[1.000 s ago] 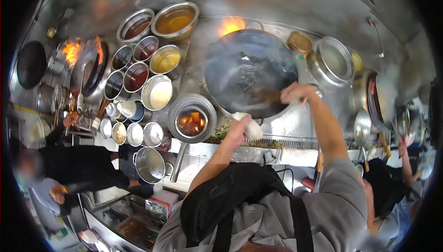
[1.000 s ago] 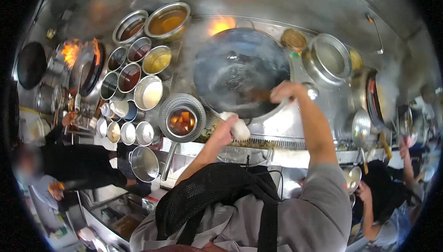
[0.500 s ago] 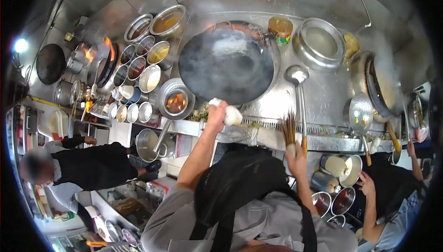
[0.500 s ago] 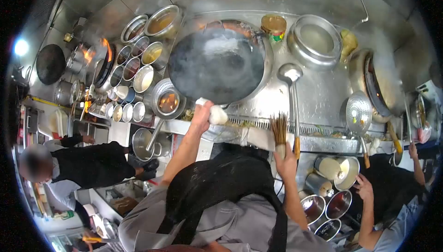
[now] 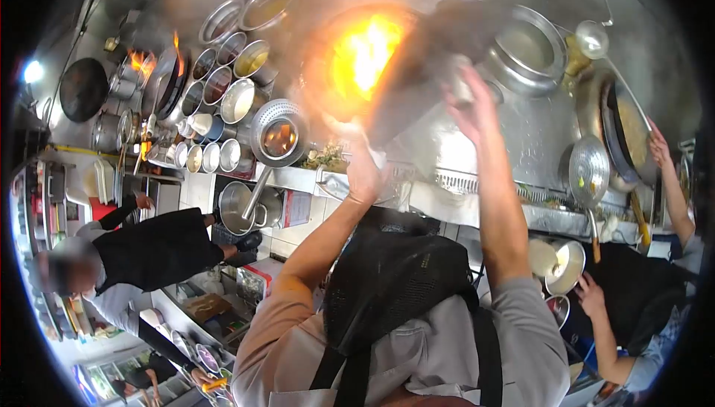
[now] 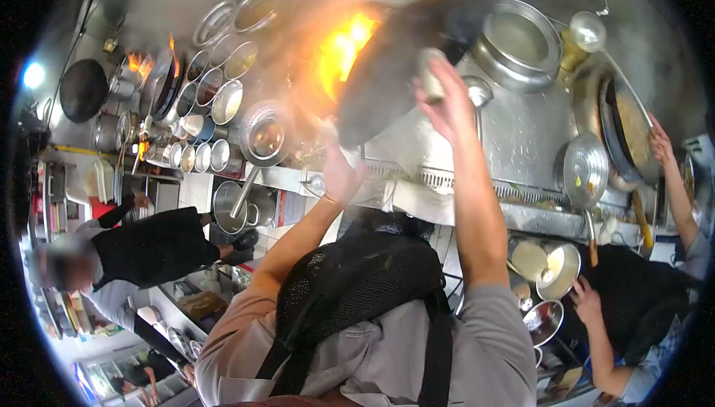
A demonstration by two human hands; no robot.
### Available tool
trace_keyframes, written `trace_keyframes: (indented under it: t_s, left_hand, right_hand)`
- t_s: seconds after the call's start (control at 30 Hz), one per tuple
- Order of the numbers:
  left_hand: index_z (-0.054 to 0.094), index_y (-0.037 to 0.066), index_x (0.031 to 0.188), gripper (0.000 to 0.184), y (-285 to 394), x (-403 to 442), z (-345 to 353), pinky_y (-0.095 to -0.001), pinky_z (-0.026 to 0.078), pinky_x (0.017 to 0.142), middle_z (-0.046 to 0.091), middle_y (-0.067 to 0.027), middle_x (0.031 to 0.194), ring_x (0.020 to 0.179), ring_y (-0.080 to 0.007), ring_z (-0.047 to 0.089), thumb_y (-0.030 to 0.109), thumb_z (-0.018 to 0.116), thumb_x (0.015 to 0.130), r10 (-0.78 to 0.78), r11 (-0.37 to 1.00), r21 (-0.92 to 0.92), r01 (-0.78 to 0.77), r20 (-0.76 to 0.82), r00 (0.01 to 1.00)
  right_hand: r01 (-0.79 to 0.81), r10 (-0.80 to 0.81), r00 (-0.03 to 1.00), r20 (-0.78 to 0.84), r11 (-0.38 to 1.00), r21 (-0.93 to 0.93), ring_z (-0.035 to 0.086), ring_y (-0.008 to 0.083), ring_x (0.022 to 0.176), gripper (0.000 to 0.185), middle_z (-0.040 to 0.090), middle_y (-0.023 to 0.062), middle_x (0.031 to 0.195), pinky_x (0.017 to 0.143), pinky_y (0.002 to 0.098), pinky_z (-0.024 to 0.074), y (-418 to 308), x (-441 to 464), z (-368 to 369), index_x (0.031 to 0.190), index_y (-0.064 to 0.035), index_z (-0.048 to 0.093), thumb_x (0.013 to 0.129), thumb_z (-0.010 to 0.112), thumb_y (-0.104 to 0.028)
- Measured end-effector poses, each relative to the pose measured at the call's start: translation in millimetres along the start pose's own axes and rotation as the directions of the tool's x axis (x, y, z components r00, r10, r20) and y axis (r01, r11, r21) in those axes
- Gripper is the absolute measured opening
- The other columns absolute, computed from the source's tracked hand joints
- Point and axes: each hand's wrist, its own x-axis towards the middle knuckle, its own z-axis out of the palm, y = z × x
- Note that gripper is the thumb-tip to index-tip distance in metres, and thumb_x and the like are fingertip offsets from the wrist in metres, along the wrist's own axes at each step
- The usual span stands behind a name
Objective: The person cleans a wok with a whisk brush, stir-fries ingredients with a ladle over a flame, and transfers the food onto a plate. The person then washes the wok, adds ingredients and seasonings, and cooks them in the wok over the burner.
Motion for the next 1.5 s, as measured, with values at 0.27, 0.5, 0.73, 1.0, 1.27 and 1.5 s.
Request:
trace_keyframes:
  t_s: [0.27,0.5,0.73,1.0,1.27,1.5]
  left_hand:
    - [0.032,-0.006,0.144,0.081,-43,30,-10,-0.0511,0.05,0.092,0.051,-0.0277,0.121,0.107,-0.0507,0.057,0.008,0.074,0.077,0.185,0.978,-0.103,-0.182,0.015,0.983]
    - [0.035,-0.013,0.14,0.068,-138,56,4,-0.0441,0.041,0.107,0.052,-0.0326,0.132,0.123,-0.0417,0.053,0.023,0.063,0.089,-0.182,0.887,-0.429,0.169,0.011,0.983]
    - [0.053,0.002,0.116,0.03,-149,87,-3,-0.0396,0.055,0.082,0.063,-0.0093,0.102,0.092,-0.0227,0.065,0.01,0.061,0.088,-0.398,0.322,-0.757,0.569,0.437,0.807]
    - [0.055,-0.003,0.118,0.034,-161,94,0,-0.0436,0.06,0.072,0.066,-0.0123,0.099,0.084,-0.0255,0.069,0.013,0.063,0.089,-0.428,0.209,-0.634,0.744,0.625,0.653]
    - [0.037,-0.011,0.135,0.069,-164,-9,38,-0.0484,0.051,0.093,0.066,-0.0273,0.112,0.105,-0.0447,0.065,0.028,0.071,0.089,-0.166,0.918,-0.352,0.186,0.085,0.982]
    - [0.029,-0.012,0.144,0.088,-176,-40,91,-0.0497,0.048,0.101,0.054,-0.0367,0.128,0.117,-0.0499,0.058,0.032,0.076,0.084,0.093,0.995,-0.041,-0.086,0.258,0.962]
  right_hand:
    - [0.359,-0.189,0.923,0.334,0.734,-0.576,0.072,0.0245,0.093,0.049,0.073,0.0124,0.109,0.073,0.0344,0.0569,88,-20,3,0.138,-0.0062,0.059,0.099,0.068,-0.033]
    - [0.122,-0.011,0.988,0.155,-0.564,-0.817,0.066,0.0459,0.109,0.073,0.067,0.0299,0.114,0.094,0.0532,0.0537,71,128,-77,0.156,-0.0169,0.037,0.093,0.067,-0.037]
    - [0.224,-0.49,0.773,0.403,-0.383,-0.896,0.064,0.0486,0.093,0.07,0.063,0.0274,0.119,0.081,0.0518,0.0541,55,-7,-31,0.158,-0.017,0.035,0.097,0.066,-0.031]
    - [-0.15,-0.441,0.898,-0.003,-0.3,-0.942,0.056,0.0519,0.116,0.081,0.055,0.0343,0.131,0.099,0.0543,0.0468,155,-161,-211,0.16,-0.0038,0.024,0.094,0.067,-0.027]
    - [0.231,-0.406,0.909,0.095,0.301,-0.925,0.058,0.033,0.121,0.069,0.059,0.0251,0.136,0.101,0.0431,0.0461,109,-83,-134,0.155,0.0015,0.036,0.097,0.067,-0.02]
    - [0.738,-0.22,0.65,0.728,-0.046,-0.673,0.061,0.0319,0.11,0.069,0.059,0.0233,0.137,0.096,0.0384,0.0487,150,9,-11,0.157,-0.0004,0.033,0.099,0.065,-0.021]
